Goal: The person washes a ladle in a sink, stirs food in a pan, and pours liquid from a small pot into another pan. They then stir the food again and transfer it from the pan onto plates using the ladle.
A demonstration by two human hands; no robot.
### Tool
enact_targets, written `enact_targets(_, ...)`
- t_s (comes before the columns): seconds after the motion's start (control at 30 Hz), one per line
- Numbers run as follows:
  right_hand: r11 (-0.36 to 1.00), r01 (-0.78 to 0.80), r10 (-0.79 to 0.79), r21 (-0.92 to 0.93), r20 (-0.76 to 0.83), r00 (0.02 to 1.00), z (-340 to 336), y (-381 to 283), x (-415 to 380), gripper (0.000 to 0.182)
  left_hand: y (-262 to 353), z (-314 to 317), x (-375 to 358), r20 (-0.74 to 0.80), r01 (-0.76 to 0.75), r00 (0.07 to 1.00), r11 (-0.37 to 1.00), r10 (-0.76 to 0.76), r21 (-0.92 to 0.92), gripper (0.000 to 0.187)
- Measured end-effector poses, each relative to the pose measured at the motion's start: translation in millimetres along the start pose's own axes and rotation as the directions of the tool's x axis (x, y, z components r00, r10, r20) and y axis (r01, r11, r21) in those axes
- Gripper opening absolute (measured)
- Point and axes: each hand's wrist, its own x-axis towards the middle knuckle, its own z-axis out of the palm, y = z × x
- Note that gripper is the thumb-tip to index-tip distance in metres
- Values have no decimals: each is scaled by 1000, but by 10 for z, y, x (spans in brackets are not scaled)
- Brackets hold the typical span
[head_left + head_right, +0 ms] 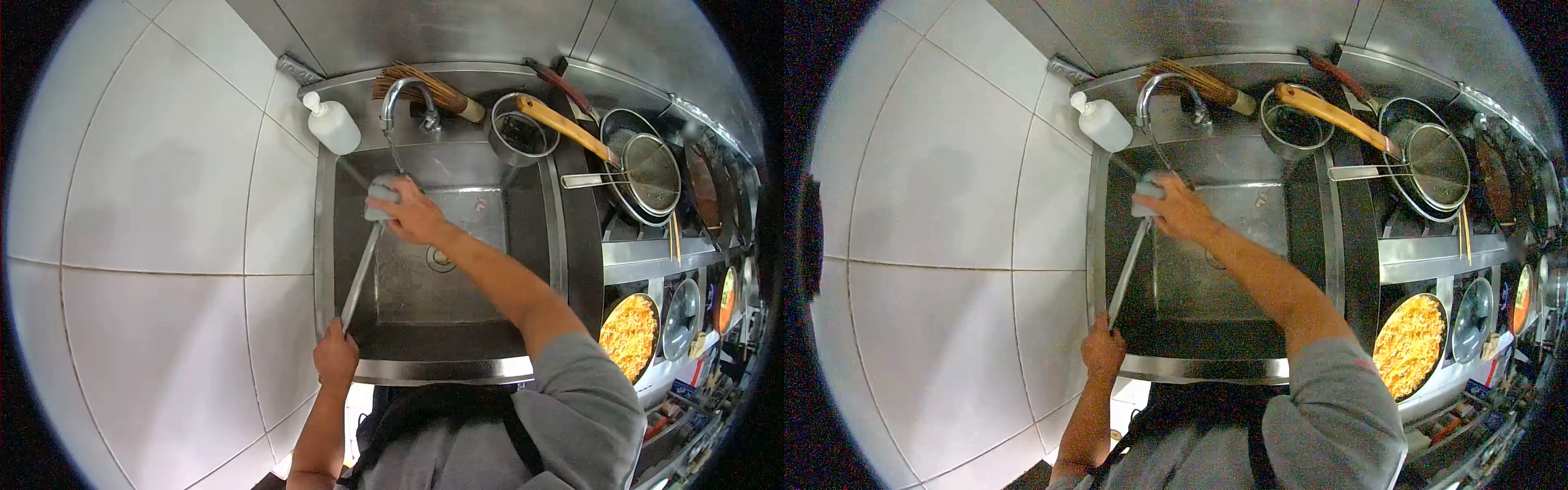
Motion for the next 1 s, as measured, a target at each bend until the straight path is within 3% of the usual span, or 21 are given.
enact_targets(0.07,949,295,-307,-109,-120,944,134,256,400,39,46,-157,-23,-61,-37,997,999,38,17,32)
enact_targets(0.1,949,299,-310,-102,-124,943,236,512,674,39,41,-230,-31,-65,-30,997,999,32,21,32)
enact_targets(0.13,990,-76,42,122,256,966,347,802,959,36,32,-291,-55,-78,-34,996,999,32,-28,31)
enact_targets(0.2,850,-499,287,171,645,709,361,812,991,33,-36,-308,-66,-80,-42,996,997,37,-70,31)
enact_targets(0.27,901,-405,315,155,407,857,67,378,850,38,-95,-229,42,-118,-72,991,997,69,-24,31)
enact_targets(0.3,906,-396,310,151,402,861,54,304,789,38,-62,-206,67,-127,-74,989,997,70,-30,31)
enact_targets(0.33,990,-24,-3,140,195,981,68,233,681,39,-55,-199,62,-147,-60,988,996,49,-69,31)
enact_targets(0.37,941,335,-335,44,7,942,49,216,585,39,-41,-180,48,-158,-49,987,993,31,-109,31)
enact_targets(0.4,975,41,-53,216,49,997,193,461,497,35,-25,-171,9,-139,-55,989,993,40,-109,31)
enact_targets(0.43,977,23,-35,213,54,998,334,828,409,35,-14,-192,-18,-106,-65,993,991,53,-113,30)
enact_targets(0.47,900,-301,228,315,247,942,408,1244,431,34,19,-204,12,-93,-75,994,989,63,-124,30)
enact_targets(0.53,722,-598,439,347,439,784,337,1277,379,33,55,-207,42,-78,-85,994,988,75,-126,29)
enact_targets(0.57,756,-460,451,466,139,882,369,1109,165,34,94,-191,75,-61,-85,995,988,78,-131,28)
enact_targets(0.63,800,-291,436,525,-176,882,133,700,41,35,185,-88,156,-93,-98,992,984,85,-149,27)
enact_targets(0.67,987,-93,124,128,-265,956,-173,375,80,36,212,-53,171,-116,-106,989,982,89,-153,25)
enact_targets(0.73,948,109,-178,-298,-214,961,-300,197,85,38,268,-98,188,-103,-143,987,967,124,-209,25)
enact_targets(0.83,996,-44,30,-79,-170,985,-260,671,440,43,398,-225,205,-142,-162,982,943,125,-291,25)
enact_targets(0.87,876,-332,357,349,-7,934,-198,938,591,45,402,-249,186,-167,-130,983,941,80,-312,25)
enact_targets(0.9,506,-577,546,641,279,790,-226,965,693,48,337,-226,174,-171,-124,983,941,73,-313,25)
enact_targets(0.93,508,-570,536,646,281,796,-206,933,711,48,235,-204,194,-88,-103,993,915,74,-389,25)
enact_targets(1.0,749,-389,456,536,10,890,-188,758,680,43,80,-226,230,-11,-74,997,888,77,-454,25)
